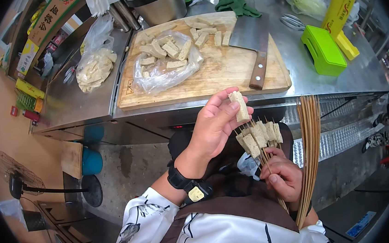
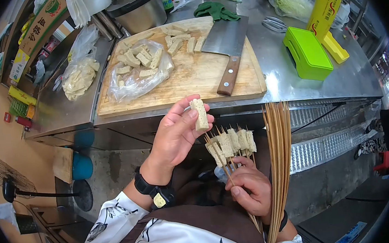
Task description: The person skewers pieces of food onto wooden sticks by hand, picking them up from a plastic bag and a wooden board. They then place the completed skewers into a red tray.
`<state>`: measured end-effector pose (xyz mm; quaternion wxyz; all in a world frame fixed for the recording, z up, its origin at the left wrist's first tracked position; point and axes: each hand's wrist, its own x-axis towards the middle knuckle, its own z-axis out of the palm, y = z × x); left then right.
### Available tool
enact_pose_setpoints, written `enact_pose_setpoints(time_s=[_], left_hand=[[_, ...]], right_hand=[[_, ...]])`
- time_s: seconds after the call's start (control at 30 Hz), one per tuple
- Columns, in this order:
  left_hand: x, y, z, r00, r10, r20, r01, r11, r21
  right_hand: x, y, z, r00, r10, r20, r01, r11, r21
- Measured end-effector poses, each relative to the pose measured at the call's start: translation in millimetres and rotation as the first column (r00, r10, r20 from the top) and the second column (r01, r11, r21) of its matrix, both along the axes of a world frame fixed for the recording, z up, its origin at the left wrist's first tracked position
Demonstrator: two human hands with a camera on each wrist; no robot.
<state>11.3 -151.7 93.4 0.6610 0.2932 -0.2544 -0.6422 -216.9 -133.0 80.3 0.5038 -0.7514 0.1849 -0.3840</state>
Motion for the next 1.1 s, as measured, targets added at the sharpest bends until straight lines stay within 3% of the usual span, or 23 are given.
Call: enact_pose_setpoints(time_s=[0.5, 0.57, 0.7, 0.77, 1.1], left_hand=[[-7.2, 6.4, -1.3, 0.995, 0.011, 0.095, -0.003, 0.997, -0.077], [-8.2, 6.0, 0.4, 0.999, -0.017, -0.044, 0.013, 0.996, -0.084], [-9.6, 3.5, -2.2, 1.0, -0.004, -0.02, 0.003, 0.999, -0.041], [-11.9, 3.6, -2.8, 0.997, 0.002, 0.075, -0.003, 1.0, 0.008], [-18.9, 6.6, -10.1, 0.998, -0.021, 0.055, 0.02, 0.999, 0.028]], right_hand=[[3.3, -0.9, -3.8, 0.999, -0.041, 0.006, 0.041, 0.998, 0.041], [4.0, -1.2, -2.9, 0.999, -0.049, -0.005, 0.049, 0.997, 0.065], [5.4, -2.8, -4.3, 0.999, -0.041, -0.011, 0.042, 0.996, 0.076], [6.4, -3.8, -5.2, 0.999, -0.042, 0.006, 0.042, 0.997, 0.06], [8.7, -6.5, -8.5, 0.998, -0.068, -0.003, 0.068, 0.993, 0.094]])
